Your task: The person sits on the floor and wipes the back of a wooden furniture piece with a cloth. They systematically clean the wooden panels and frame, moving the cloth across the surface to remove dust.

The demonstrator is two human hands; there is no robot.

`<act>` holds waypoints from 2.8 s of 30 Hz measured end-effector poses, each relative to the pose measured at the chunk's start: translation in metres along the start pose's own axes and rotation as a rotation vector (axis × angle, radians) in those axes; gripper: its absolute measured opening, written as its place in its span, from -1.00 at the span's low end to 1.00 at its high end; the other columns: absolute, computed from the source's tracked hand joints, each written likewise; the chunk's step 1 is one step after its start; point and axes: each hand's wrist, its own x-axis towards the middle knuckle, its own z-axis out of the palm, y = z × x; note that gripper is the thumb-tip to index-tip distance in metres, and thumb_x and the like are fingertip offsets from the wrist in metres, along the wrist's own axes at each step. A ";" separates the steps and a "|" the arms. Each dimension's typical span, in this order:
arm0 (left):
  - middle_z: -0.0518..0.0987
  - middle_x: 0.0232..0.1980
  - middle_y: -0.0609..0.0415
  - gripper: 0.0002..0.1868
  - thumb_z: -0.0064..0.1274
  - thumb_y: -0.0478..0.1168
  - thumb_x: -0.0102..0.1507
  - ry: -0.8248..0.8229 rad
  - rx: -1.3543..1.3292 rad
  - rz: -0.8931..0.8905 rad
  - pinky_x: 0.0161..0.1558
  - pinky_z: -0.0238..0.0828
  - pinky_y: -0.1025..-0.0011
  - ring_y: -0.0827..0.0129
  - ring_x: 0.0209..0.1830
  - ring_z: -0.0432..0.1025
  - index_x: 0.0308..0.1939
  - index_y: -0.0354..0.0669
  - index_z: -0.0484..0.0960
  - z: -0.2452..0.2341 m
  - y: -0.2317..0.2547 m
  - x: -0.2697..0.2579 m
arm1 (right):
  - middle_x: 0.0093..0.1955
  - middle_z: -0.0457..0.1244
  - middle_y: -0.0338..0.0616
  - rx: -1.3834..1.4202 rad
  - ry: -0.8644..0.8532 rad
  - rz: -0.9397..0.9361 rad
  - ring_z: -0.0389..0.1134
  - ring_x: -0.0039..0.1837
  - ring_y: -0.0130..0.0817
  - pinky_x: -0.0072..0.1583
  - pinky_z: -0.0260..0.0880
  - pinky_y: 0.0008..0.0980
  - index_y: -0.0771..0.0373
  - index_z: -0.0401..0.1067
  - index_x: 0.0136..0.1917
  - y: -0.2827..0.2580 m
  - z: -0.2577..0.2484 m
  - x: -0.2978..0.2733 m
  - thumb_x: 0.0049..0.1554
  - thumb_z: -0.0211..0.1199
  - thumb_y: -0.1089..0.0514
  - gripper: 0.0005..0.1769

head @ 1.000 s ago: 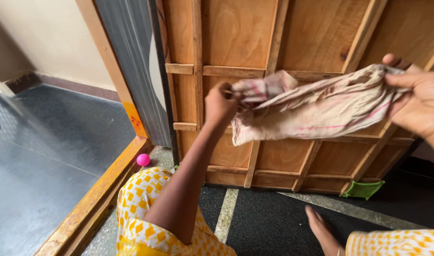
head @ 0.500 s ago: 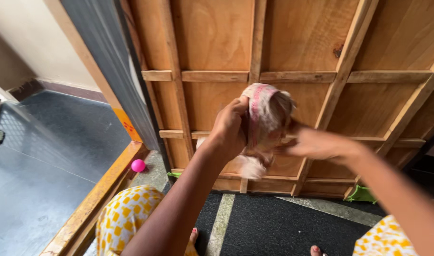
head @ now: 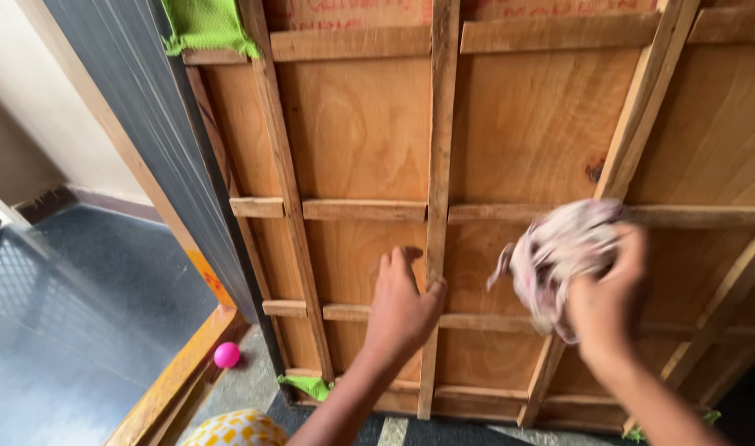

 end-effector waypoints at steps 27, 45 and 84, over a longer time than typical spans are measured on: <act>0.64 -0.07 -0.33 -0.66 -0.11 -0.34 0.17 -0.007 -0.249 -0.129 0.03 0.45 0.12 -0.06 -0.03 0.53 0.01 -0.35 0.55 0.074 -0.002 0.031 | 0.27 0.22 0.12 -0.388 -0.406 -0.611 0.20 0.34 0.01 0.37 0.08 0.12 0.30 0.32 0.31 -0.038 0.059 -0.047 -0.10 0.30 -0.06 -0.25; 0.65 -0.23 -0.18 -0.78 0.18 -0.08 0.18 -0.167 0.599 0.124 -0.25 0.57 0.08 -0.07 -0.20 0.59 -0.25 -0.14 0.67 0.032 -0.015 0.035 | 0.52 0.01 0.33 -0.524 -0.128 -0.251 -0.09 0.58 0.31 0.57 -0.38 0.40 0.34 0.04 0.60 0.034 0.048 -0.052 0.01 0.23 0.03 -0.05; 0.65 -0.37 -0.03 -0.91 0.36 -0.21 0.06 -0.129 0.905 0.286 -0.31 0.56 0.26 0.14 -0.31 0.60 -0.43 -0.07 0.75 0.067 -0.073 0.027 | 0.13 0.33 -0.15 -0.452 0.106 -0.027 0.26 0.26 -0.08 0.18 0.26 -0.10 0.23 0.48 0.10 0.080 0.062 -0.115 -0.06 0.35 0.48 -0.56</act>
